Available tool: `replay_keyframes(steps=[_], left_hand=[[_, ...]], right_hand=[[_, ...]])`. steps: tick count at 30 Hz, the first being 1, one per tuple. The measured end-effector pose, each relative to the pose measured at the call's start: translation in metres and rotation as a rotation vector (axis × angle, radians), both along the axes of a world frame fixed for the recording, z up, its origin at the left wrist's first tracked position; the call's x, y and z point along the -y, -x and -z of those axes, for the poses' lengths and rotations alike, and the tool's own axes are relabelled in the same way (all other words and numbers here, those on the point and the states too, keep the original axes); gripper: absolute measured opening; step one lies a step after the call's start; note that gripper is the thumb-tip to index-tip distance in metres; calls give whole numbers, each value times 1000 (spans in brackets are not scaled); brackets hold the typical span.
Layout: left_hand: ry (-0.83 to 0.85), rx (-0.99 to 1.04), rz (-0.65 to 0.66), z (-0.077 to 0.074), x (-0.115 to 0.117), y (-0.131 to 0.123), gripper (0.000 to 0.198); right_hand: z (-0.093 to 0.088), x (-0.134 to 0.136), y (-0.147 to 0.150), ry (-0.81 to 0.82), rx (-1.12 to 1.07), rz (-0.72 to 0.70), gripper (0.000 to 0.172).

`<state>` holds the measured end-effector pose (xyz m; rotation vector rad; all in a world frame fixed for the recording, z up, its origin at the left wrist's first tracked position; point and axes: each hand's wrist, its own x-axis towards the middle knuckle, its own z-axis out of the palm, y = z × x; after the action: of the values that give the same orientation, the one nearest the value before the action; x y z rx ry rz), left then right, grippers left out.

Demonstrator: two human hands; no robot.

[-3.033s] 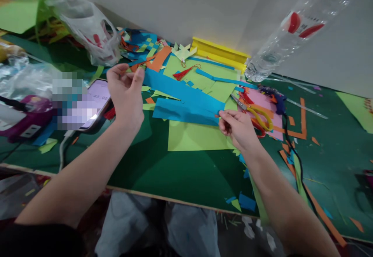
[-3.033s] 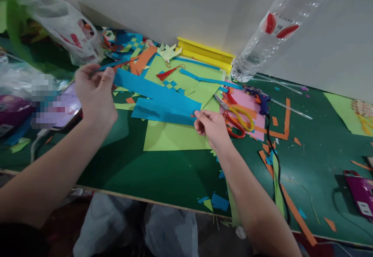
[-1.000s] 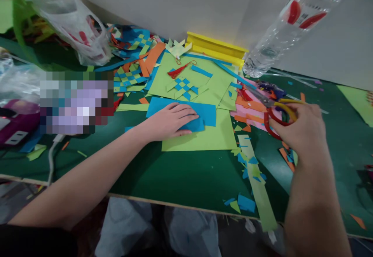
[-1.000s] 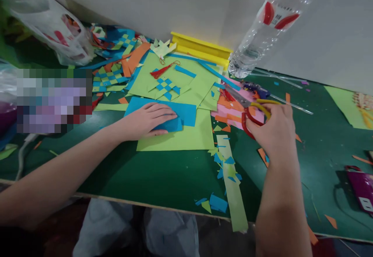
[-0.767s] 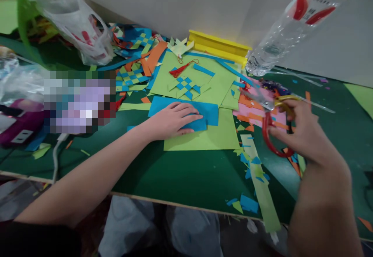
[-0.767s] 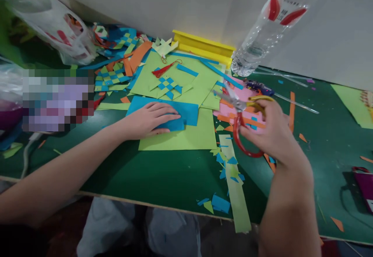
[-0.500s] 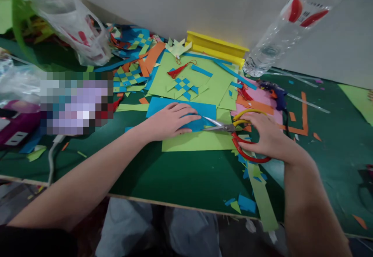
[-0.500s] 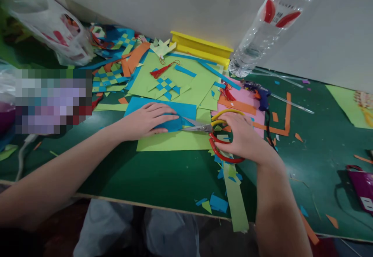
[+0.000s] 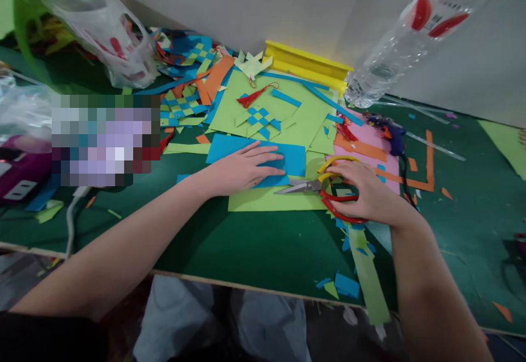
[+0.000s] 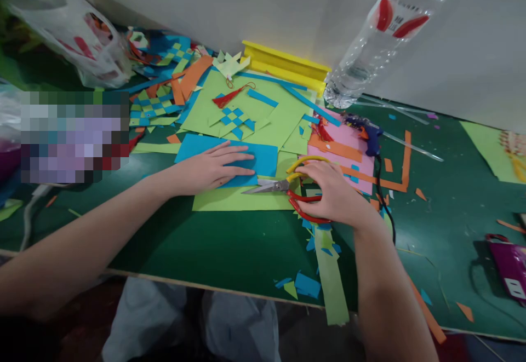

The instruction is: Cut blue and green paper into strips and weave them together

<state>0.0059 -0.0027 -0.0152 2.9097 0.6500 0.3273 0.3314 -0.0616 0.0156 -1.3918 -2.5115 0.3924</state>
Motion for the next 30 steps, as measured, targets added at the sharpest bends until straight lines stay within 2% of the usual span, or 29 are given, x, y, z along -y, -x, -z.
replay_keyframes(steps=[6,13,24,30], left_hand=[[29,22,-6,1,-1,1,38],[33,0,-24,0,0,0,40],[19,-51,-47,1,0,1,44],[6,-42,-157,1,11,-12,46]], right_hand=[[-1,0,-3,52,11,-45,46],[0,4,8,53,54,6,51],[-1,4,11,45,71,-48,50],[-3,4,7,19,52,-5,49]])
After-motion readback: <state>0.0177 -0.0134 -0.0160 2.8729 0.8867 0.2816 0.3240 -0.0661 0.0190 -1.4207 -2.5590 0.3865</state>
